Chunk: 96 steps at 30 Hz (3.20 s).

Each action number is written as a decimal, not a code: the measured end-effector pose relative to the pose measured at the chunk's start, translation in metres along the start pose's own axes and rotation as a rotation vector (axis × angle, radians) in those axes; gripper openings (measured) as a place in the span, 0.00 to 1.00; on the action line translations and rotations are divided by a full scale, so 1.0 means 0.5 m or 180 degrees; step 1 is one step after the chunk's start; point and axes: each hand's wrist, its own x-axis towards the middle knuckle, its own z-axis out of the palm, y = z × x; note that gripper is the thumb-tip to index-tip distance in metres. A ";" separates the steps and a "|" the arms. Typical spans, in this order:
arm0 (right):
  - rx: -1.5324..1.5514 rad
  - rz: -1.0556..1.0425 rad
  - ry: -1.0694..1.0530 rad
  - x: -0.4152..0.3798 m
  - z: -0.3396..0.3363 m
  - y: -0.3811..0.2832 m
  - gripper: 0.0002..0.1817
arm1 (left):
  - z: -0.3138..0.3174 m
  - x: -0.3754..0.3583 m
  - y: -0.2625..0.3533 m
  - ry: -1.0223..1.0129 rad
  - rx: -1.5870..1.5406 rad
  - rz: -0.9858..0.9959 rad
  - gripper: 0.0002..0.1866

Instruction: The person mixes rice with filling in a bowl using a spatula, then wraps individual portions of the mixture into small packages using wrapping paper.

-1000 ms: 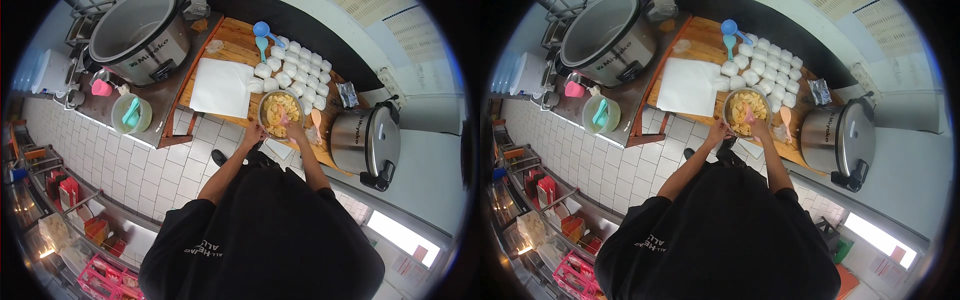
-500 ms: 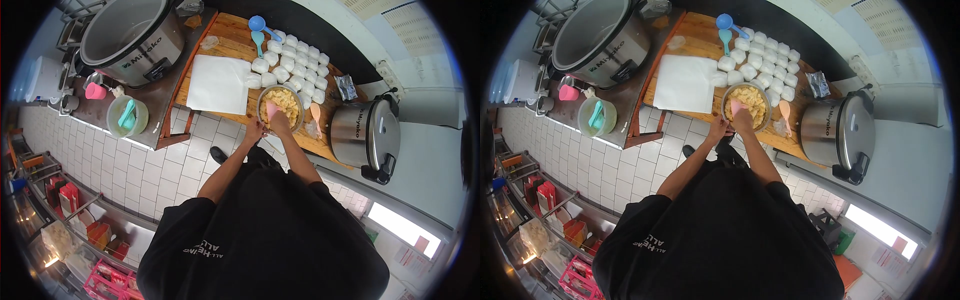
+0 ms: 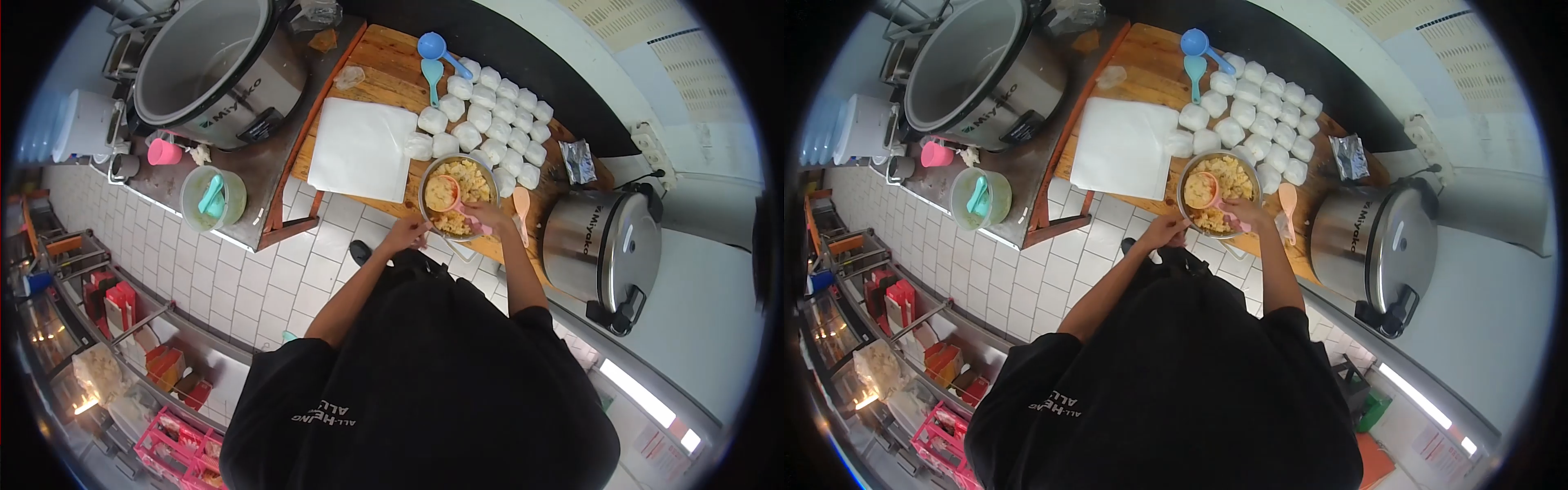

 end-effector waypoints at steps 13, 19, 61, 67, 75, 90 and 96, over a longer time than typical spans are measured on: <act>0.2040 -0.1088 -0.0526 0.017 0.165 -0.086 0.23 | -0.333 -0.076 0.057 0.1995 0.3762 0.0525 0.19; -0.1647 -0.2558 0.2359 0.277 0.324 -0.177 0.27 | -0.401 -0.092 0.010 0.0995 0.4127 0.0378 0.23; -0.1493 -0.1589 0.3649 -0.030 0.236 0.058 0.13 | -0.599 0.235 0.154 0.2139 0.3548 0.1267 0.22; -0.1440 -0.1926 0.4004 -0.022 0.205 0.032 0.10 | -0.586 0.237 0.175 0.2147 0.3267 0.0784 0.13; -0.0376 -0.1669 0.4029 0.077 0.152 -0.099 0.13 | -0.569 0.199 0.235 0.1957 0.3047 0.0519 0.08; -0.2573 -0.2945 0.2482 0.433 0.162 -0.430 0.10 | -0.520 0.036 0.246 0.1533 0.1890 0.0420 0.10; -0.2289 -0.3038 0.2468 0.407 0.162 -0.442 0.07 | -0.522 0.060 0.275 0.1084 0.1928 0.0416 0.10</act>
